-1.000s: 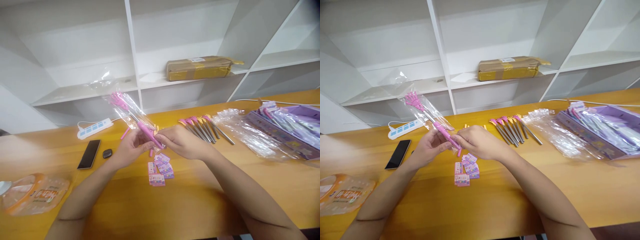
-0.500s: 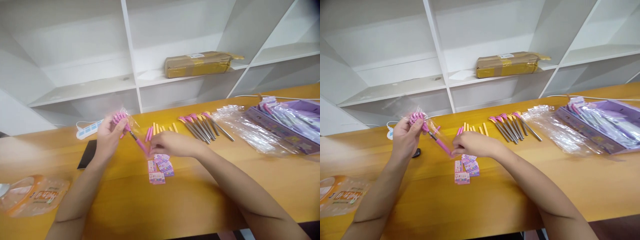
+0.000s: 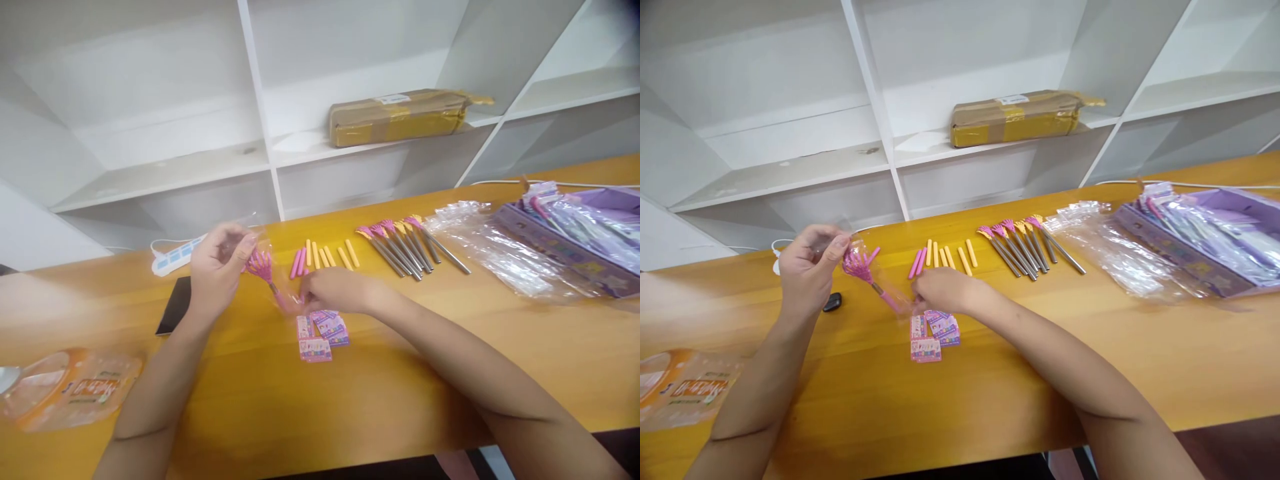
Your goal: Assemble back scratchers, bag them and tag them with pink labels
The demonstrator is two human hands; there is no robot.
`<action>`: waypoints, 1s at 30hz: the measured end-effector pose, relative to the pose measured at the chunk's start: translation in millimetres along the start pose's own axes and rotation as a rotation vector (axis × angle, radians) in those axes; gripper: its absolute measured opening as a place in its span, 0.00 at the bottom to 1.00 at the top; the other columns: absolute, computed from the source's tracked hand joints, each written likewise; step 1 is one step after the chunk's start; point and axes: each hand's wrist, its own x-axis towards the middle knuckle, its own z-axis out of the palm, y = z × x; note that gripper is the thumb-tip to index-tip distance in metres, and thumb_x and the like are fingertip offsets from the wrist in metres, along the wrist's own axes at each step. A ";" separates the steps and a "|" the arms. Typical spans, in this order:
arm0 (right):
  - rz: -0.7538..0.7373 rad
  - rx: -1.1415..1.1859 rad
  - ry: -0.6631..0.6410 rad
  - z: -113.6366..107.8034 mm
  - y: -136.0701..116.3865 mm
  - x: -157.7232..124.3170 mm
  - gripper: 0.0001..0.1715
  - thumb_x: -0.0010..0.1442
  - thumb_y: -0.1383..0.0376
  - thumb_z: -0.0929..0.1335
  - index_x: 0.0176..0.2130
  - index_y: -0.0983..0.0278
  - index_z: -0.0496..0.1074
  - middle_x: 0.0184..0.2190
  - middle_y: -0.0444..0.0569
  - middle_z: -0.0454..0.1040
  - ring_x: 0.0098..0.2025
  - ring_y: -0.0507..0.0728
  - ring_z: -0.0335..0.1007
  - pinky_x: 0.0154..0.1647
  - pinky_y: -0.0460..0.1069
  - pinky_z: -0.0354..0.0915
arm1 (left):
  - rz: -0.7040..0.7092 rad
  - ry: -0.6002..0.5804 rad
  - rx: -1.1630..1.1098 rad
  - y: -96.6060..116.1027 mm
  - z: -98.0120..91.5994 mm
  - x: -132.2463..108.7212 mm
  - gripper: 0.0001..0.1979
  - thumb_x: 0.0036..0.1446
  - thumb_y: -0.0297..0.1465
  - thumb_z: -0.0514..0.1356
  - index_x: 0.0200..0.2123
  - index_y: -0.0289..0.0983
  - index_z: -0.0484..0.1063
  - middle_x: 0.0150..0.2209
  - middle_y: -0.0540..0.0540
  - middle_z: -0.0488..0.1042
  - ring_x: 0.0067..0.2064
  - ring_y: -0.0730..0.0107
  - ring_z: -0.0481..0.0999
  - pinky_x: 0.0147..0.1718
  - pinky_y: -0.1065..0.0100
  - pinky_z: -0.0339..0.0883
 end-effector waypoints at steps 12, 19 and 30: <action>0.268 -0.189 -0.358 1.1 7.6 17.0 0.26 0.61 0.55 0.80 0.52 0.68 0.85 0.49 0.61 0.84 0.53 0.70 0.82 0.45 0.53 0.69 | -0.036 -0.032 -0.019 3.2 0.6 -1.1 0.13 0.68 0.44 0.69 0.40 0.41 0.79 0.29 0.51 0.77 0.29 0.73 0.77 0.29 0.71 0.72; 0.269 -0.158 -0.329 -1.3 14.9 13.2 0.23 0.61 0.63 0.78 0.54 0.69 0.85 0.48 0.61 0.84 0.51 0.69 0.83 0.42 0.52 0.67 | 0.006 -0.029 -0.037 7.6 -0.8 -1.2 0.14 0.71 0.44 0.66 0.38 0.40 0.81 0.30 0.50 0.77 0.29 0.73 0.75 0.28 0.69 0.70; 0.244 -0.199 -0.068 -14.8 11.9 -19.4 0.21 0.77 0.67 0.60 0.47 0.71 0.81 0.44 0.63 0.82 0.42 0.61 0.79 0.38 0.52 0.60 | -0.018 -0.091 -0.111 9.3 -4.6 -0.5 0.16 0.74 0.45 0.61 0.46 0.43 0.85 0.31 0.48 0.74 0.30 0.70 0.74 0.29 0.66 0.70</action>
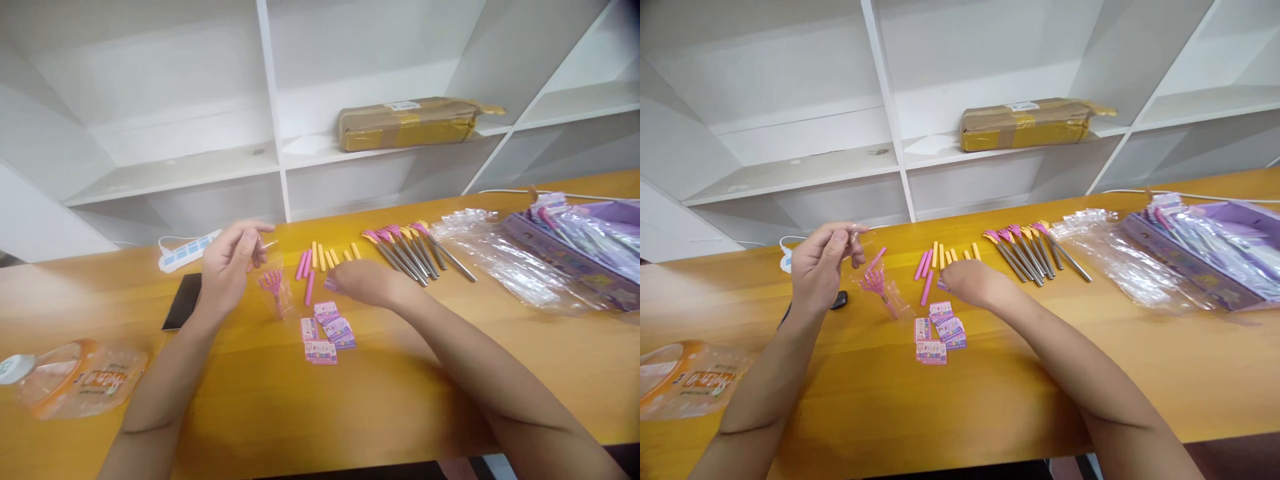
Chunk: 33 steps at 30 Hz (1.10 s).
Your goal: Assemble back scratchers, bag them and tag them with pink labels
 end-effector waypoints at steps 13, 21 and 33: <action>-0.556 0.362 1.007 -70.5 -54.4 -67.1 0.16 0.81 0.65 0.60 0.47 0.63 0.75 0.47 0.53 0.71 0.47 0.56 0.69 0.49 0.52 0.67 | -0.115 -0.094 -0.106 3.6 -1.3 -3.2 0.14 0.69 0.45 0.67 0.42 0.41 0.85 0.32 0.46 0.79 0.31 0.68 0.75 0.31 0.65 0.71; -0.527 0.529 1.013 -60.6 -48.0 -43.4 0.09 0.79 0.63 0.66 0.55 0.63 0.72 0.47 0.50 0.80 0.44 0.54 0.75 0.46 0.49 0.69 | -0.075 -0.105 -0.141 0.6 -3.9 -7.5 0.13 0.70 0.44 0.67 0.43 0.41 0.84 0.33 0.46 0.83 0.31 0.69 0.78 0.31 0.67 0.70; -0.485 0.507 1.043 -59.0 -47.0 -41.0 0.08 0.77 0.59 0.68 0.49 0.62 0.72 0.42 0.49 0.81 0.41 0.55 0.77 0.41 0.48 0.67 | -0.054 -0.095 -0.135 4.8 -5.1 -8.0 0.13 0.70 0.42 0.67 0.43 0.39 0.84 0.35 0.44 0.85 0.30 0.69 0.78 0.30 0.67 0.70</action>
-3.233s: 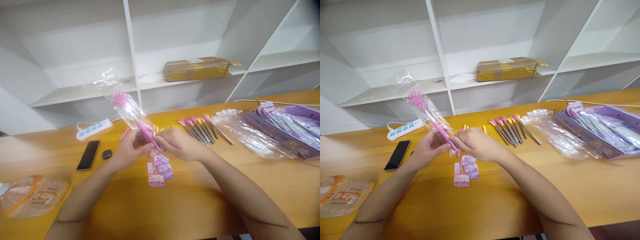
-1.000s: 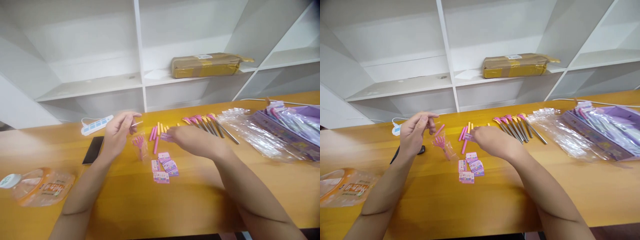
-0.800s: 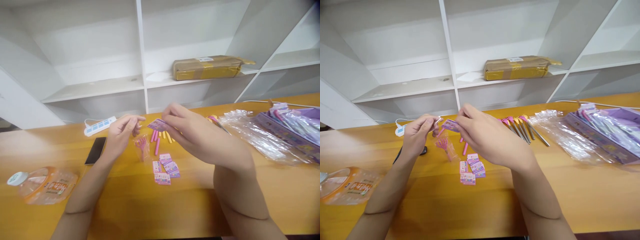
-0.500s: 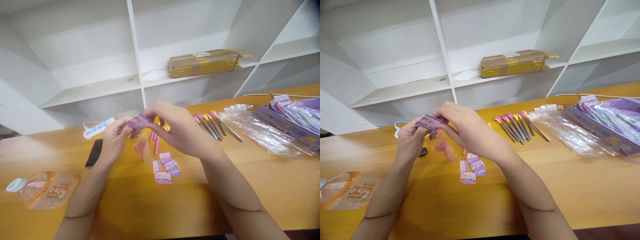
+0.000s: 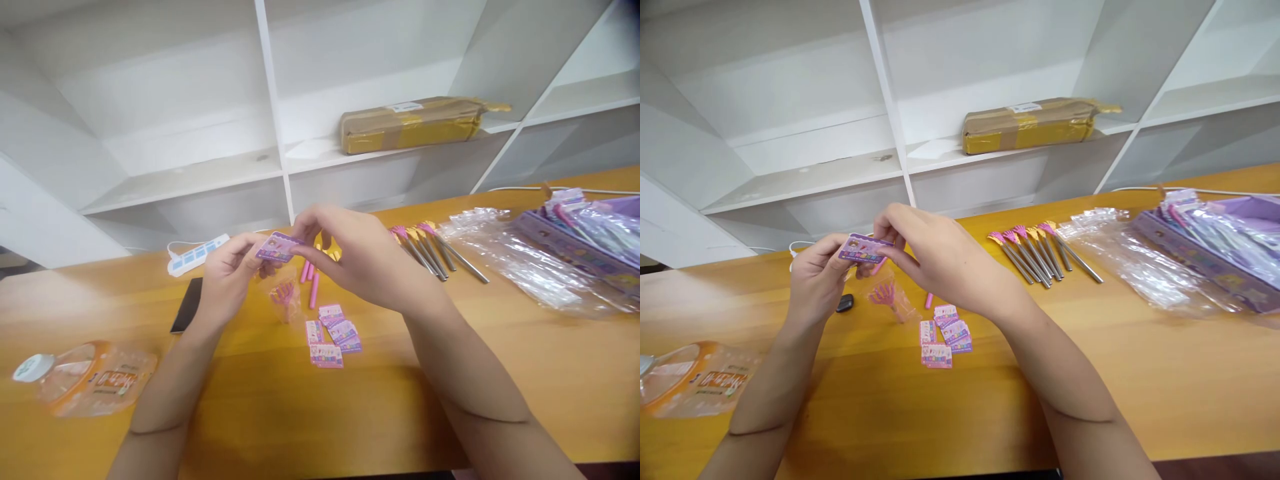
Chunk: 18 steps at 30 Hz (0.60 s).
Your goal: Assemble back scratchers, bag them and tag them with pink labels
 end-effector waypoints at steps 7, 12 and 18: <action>-0.045 0.018 -0.019 0.0 2.0 0.5 0.07 0.77 0.61 0.69 0.49 0.62 0.72 0.43 0.49 0.80 0.41 0.54 0.76 0.42 0.48 0.65 | -0.014 -0.029 -0.051 0.8 -0.9 0.8 0.12 0.70 0.42 0.67 0.42 0.40 0.82 0.35 0.46 0.83 0.31 0.69 0.78 0.31 0.67 0.70; -0.107 0.013 -0.025 -0.4 3.3 1.8 0.06 0.78 0.66 0.66 0.50 0.63 0.74 0.46 0.49 0.80 0.44 0.54 0.75 0.45 0.48 0.65 | -0.143 -0.118 -0.149 2.9 -5.7 6.3 0.14 0.68 0.43 0.69 0.36 0.38 0.79 0.31 0.47 0.79 0.30 0.70 0.76 0.31 0.68 0.68; -0.157 -0.026 -0.042 0.8 1.1 2.4 0.08 0.79 0.67 0.66 0.48 0.63 0.76 0.44 0.48 0.77 0.42 0.53 0.71 0.43 0.48 0.64 | -0.294 -0.171 -0.294 7.1 -4.7 9.7 0.17 0.64 0.42 0.72 0.31 0.37 0.73 0.27 0.52 0.69 0.25 0.76 0.67 0.25 0.72 0.62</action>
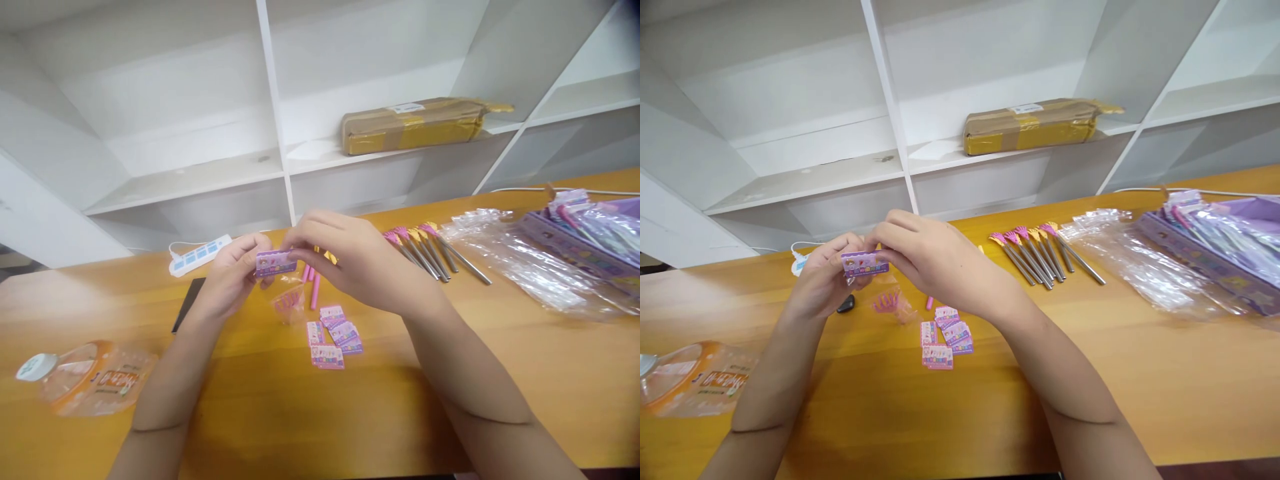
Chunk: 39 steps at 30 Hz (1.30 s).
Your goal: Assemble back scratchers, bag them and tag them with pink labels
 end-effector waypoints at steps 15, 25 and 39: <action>-0.080 0.003 -0.013 0.9 -3.4 -1.8 0.12 0.78 0.66 0.66 0.51 0.62 0.79 0.43 0.50 0.69 0.40 0.53 0.66 0.41 0.49 0.64 | -0.055 0.057 -0.031 0.4 5.2 -0.2 0.21 0.62 0.44 0.72 0.29 0.37 0.70 0.26 0.52 0.65 0.26 0.76 0.62 0.27 0.72 0.56; -0.026 -0.033 -0.122 1.3 -7.4 -2.7 0.14 0.78 0.66 0.63 0.51 0.61 0.79 0.44 0.50 0.69 0.37 0.53 0.62 0.39 0.49 0.61 | 0.008 0.070 -0.008 -0.7 4.9 2.5 0.21 0.61 0.44 0.73 0.28 0.38 0.70 0.27 0.51 0.69 0.26 0.75 0.65 0.26 0.72 0.60; -0.039 -0.080 -0.157 2.6 -9.0 -3.0 0.14 0.76 0.68 0.65 0.52 0.60 0.80 0.44 0.49 0.69 0.35 0.51 0.59 0.37 0.47 0.57 | 0.054 0.094 0.008 -1.5 3.5 2.0 0.22 0.62 0.43 0.74 0.27 0.37 0.70 0.26 0.51 0.69 0.28 0.75 0.66 0.27 0.73 0.61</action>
